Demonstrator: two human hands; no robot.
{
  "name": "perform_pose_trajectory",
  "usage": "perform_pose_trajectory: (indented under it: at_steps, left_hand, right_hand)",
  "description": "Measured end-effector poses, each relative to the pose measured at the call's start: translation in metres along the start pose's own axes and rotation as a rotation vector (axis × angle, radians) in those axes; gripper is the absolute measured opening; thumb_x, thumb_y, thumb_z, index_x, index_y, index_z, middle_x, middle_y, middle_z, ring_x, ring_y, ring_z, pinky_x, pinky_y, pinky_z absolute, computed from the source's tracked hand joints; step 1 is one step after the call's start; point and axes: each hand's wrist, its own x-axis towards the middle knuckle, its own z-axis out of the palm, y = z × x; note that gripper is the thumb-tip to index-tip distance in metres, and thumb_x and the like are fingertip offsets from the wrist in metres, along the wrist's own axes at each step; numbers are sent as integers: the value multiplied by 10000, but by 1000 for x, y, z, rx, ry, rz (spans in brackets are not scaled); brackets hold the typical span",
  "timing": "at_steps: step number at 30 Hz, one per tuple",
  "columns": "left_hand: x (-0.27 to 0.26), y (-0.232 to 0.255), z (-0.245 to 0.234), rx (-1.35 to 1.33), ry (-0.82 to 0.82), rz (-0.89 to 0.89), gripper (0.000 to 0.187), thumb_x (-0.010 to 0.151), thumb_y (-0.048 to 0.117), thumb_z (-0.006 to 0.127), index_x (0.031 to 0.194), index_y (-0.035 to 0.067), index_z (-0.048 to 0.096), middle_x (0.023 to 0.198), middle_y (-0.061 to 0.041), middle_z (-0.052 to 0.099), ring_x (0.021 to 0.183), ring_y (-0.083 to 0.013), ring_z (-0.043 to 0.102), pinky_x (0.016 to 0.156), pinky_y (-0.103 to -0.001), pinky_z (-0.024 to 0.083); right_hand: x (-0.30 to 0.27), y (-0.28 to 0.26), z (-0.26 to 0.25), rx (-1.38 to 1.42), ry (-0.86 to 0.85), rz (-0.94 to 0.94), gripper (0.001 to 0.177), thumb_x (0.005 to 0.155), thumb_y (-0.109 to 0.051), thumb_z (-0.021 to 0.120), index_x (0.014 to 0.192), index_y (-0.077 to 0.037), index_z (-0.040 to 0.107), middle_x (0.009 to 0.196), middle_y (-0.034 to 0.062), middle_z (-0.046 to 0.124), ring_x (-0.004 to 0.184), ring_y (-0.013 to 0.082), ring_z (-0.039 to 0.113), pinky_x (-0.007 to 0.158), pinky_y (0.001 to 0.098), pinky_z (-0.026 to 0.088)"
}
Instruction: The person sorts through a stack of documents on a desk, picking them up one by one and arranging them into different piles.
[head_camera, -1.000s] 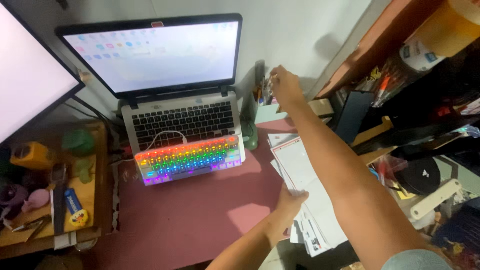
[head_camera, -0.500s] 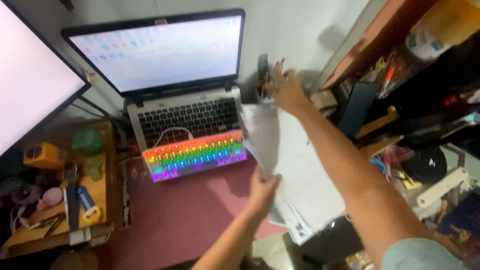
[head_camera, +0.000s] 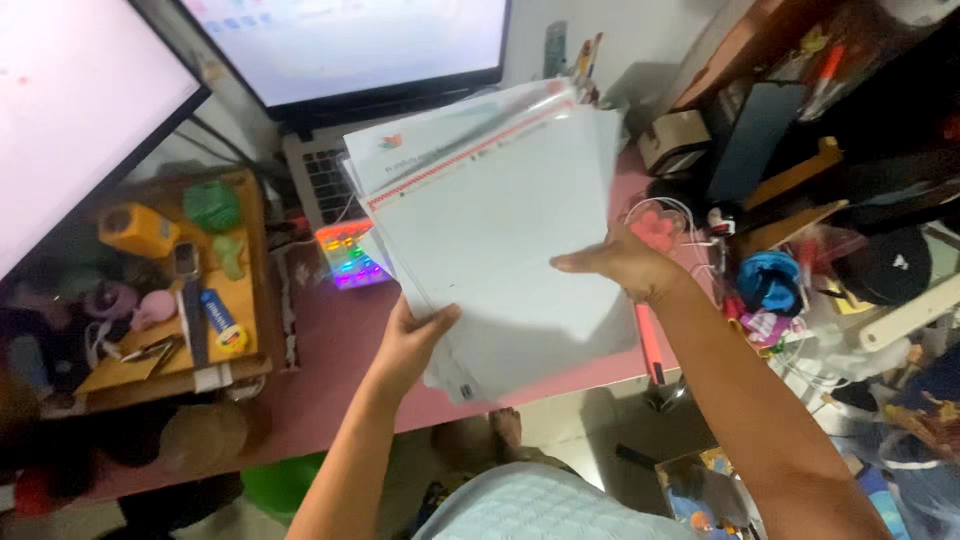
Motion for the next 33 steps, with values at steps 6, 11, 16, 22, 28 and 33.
perform_pose_trajectory:
  at_steps: [6, 11, 16, 22, 28, 33]
  left_hand:
    - [-4, -11, -42, 391, -49, 35, 264, 1010, 141, 737, 1187, -55, 729, 1030, -161, 712, 926, -212, 654, 822, -371, 569]
    - [-14, 7, -20, 418, 41, 202, 443, 754, 79, 856, 1156, 70, 671, 1130, -26, 713, 962, -137, 693, 825, -299, 593]
    - [-11, -13, -16, 253, 155, 196, 378, 811, 81, 840, 1163, 71, 701, 1068, -38, 729, 949, -127, 667, 822, -295, 582]
    - [-18, -29, -39, 374, 178, 69, 234, 841, 55, 791, 1067, 9, 754, 994, -76, 777, 884, -142, 716, 785, -321, 601]
    - [-17, -34, -32, 439, 319, -202, 243, 908, 134, 765, 1097, -18, 741, 972, -125, 750, 823, -198, 669, 717, -359, 582]
    - [-31, -20, -32, 291, 318, 42, 223, 873, 62, 783, 1057, -53, 730, 1002, -126, 746, 885, -170, 678, 761, -332, 575]
  right_hand:
    - [-6, 45, 20, 158, 17, -172, 411, 806, -77, 819, 1191, 11, 704, 1112, 111, 766, 1043, 212, 725, 959, 376, 597]
    - [8, 91, 53, 151, -55, -271, 440, 805, -58, 823, 1221, 6, 693, 1197, 111, 728, 1128, 191, 671, 993, 374, 553]
    - [16, 88, 65, 242, 62, -112, 402, 822, -96, 824, 1187, 40, 724, 1157, 120, 766, 1105, 229, 711, 1023, 384, 562]
    - [0, 85, 55, -199, 136, -334, 667, 662, -174, 944, 1236, 22, 668, 1187, 142, 713, 1126, 315, 640, 989, 436, 516]
    - [-47, 169, -41, -815, 588, 233, 624, 712, -465, 875, 1081, -15, 651, 1004, 190, 706, 920, 324, 689, 804, 478, 558]
    - [-64, 232, -53, -919, 266, 410, 504, 805, -474, 757, 961, 0, 691, 897, 227, 718, 851, 362, 724, 798, 490, 568]
